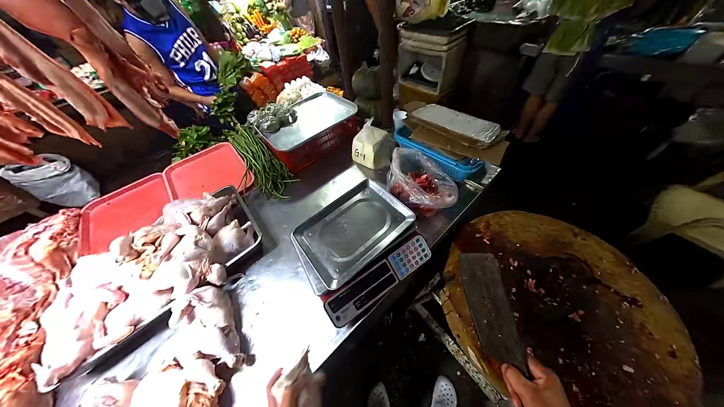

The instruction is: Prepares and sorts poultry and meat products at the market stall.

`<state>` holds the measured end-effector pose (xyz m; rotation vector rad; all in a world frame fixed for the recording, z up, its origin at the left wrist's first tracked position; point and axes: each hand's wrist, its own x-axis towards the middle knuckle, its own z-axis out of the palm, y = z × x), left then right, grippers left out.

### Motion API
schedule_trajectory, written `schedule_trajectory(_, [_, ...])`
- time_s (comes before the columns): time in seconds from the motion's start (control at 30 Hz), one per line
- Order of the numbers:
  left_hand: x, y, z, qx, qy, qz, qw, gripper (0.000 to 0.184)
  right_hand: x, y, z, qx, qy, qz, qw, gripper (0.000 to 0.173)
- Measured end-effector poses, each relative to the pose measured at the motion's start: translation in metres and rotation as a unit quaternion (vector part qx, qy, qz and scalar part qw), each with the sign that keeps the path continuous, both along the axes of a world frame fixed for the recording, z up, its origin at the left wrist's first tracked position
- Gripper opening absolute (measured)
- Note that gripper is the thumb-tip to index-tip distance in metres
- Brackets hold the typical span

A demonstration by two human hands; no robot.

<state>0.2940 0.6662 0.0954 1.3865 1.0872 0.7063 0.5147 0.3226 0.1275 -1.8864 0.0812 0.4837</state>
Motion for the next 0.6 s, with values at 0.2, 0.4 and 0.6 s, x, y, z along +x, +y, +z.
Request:
schedule_trajectory(0.2, [0.205, -0.128, 0.076, -0.406, -0.316, -0.11, 0.85, 0.034, 0.02, 0.053, 0.036, -0.13, -0.333, 0.095, 0.929, 0.05])
schedule_trajectory(0.4, [0.265, -0.163, 0.09, -0.471, -0.422, -0.169, 0.756, 0.057, 0.05, 0.055, 0.042, -0.249, -0.397, 0.181, 0.865, 0.076])
schedule_trajectory(0.6, [0.289, -0.177, 0.082, -0.477, -0.401, -0.135, 0.77, 0.068, 0.053, 0.012, 0.037, -0.289, -0.447, 0.211, 0.82, 0.075])
